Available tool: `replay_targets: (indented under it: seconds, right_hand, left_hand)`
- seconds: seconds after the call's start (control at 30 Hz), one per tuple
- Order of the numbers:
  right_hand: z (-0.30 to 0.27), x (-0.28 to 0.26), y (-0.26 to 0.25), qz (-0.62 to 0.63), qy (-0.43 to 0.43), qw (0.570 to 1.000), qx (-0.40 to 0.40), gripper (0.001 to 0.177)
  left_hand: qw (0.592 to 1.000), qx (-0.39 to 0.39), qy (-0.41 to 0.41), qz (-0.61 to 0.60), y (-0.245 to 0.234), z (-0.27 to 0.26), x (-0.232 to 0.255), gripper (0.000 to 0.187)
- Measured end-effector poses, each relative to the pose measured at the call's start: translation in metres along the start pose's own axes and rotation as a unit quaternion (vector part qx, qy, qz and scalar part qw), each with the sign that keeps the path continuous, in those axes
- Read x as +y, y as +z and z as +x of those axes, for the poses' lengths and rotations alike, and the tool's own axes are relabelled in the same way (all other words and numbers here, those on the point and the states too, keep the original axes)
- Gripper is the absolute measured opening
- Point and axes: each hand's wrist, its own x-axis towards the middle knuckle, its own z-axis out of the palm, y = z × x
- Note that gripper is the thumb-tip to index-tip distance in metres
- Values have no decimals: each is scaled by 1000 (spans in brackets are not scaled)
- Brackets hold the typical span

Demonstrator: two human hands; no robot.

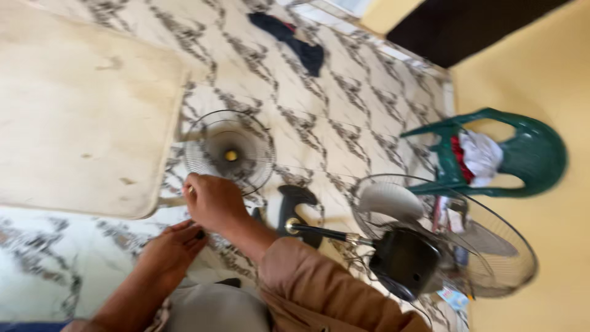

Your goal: The person disassembles a standing fan by removing the front grille and then uses a screwdriver to loosen and remove screws from the fan head. They detach the fan head from the stand and continue to manipulate the internal components.

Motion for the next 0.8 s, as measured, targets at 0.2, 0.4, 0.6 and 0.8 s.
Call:
replay_targets:
  seconds: [0.2,0.4,0.6,0.8]
  right_hand:
    - [46,-27,70,-11,-58,997,-51,38]
    - [82,-24,140,-144,-98,978,-119,58]
    - [85,-2,146,-122,-128,971,-163,52]
    - [91,19,158,34,59,983,-170,28]
  left_hand:
    - [989,124,27,-73,-25,-22,0,39]
    - [954,188,183,-145,-14,-63,56,50]
    - [943,98,244,-207,50,-92,127,44]
    - [953,71,218,-198,95,-103,156,36]
